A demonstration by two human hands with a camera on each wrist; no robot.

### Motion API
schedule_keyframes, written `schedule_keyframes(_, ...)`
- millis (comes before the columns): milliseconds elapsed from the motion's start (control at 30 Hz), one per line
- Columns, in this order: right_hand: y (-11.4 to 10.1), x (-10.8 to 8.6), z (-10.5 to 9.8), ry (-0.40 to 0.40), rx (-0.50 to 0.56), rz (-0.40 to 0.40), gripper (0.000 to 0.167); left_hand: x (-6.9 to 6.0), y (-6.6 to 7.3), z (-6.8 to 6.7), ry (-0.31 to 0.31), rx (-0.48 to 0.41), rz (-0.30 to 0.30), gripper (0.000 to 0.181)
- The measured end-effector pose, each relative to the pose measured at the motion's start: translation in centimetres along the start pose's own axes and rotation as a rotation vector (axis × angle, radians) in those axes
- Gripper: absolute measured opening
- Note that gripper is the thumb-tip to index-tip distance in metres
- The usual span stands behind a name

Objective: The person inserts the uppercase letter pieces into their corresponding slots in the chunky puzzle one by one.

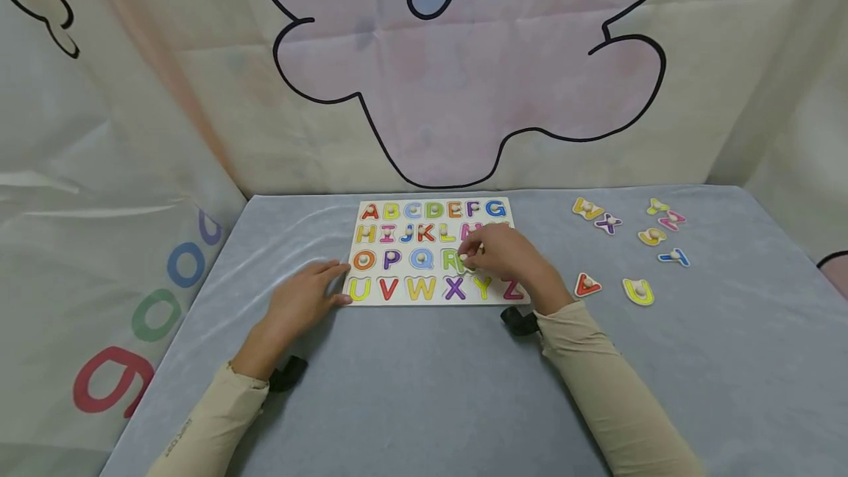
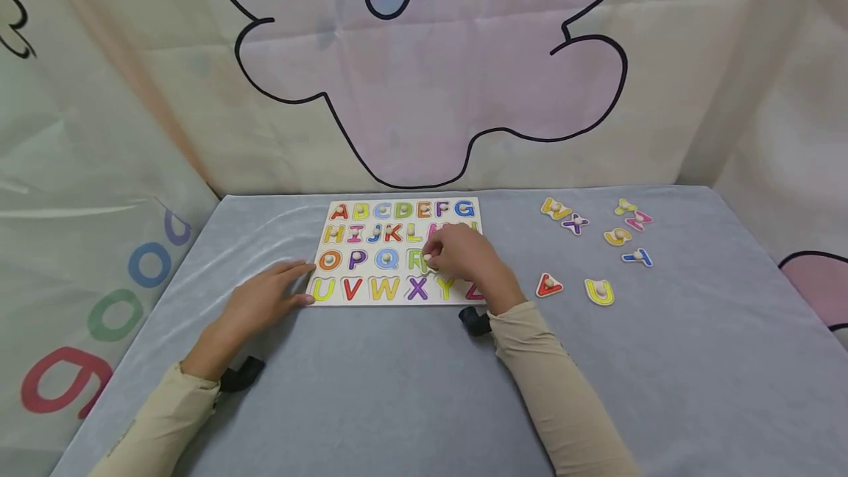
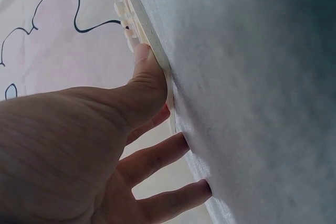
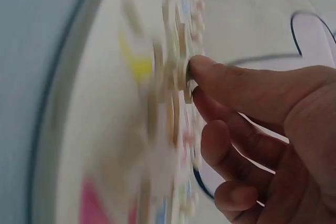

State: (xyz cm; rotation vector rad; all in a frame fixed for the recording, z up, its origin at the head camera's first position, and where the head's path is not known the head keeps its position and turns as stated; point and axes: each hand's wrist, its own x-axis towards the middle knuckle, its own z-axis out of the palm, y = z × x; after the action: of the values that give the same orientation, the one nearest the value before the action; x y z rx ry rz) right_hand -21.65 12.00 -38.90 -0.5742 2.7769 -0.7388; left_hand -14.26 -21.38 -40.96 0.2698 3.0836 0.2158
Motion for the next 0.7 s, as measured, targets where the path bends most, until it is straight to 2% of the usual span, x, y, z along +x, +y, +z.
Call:
schedule_keyframes(133,-1.6,1.2,1.0,-0.01,0.004,0.019,0.016,-0.1,0.0,0.0,0.0,0.0,-0.004,0.064)
schedule_keyframes(333,-2.1,2.2,1.7,0.02,-0.089,0.054,0.015,0.0,0.0,0.0,0.001,0.005,0.003,0.063)
schedule_keyframes(533,-2.9,2.1,1.8,0.03,-0.195,0.069,0.016,0.0,0.2,-0.1,0.001,0.01,0.004,0.063)
schedule_keyframes(700,-3.1,1.9,2.0,0.04,-0.207,0.071,0.018,-0.1,0.2,-0.1,-0.001,0.005,-0.003,0.063)
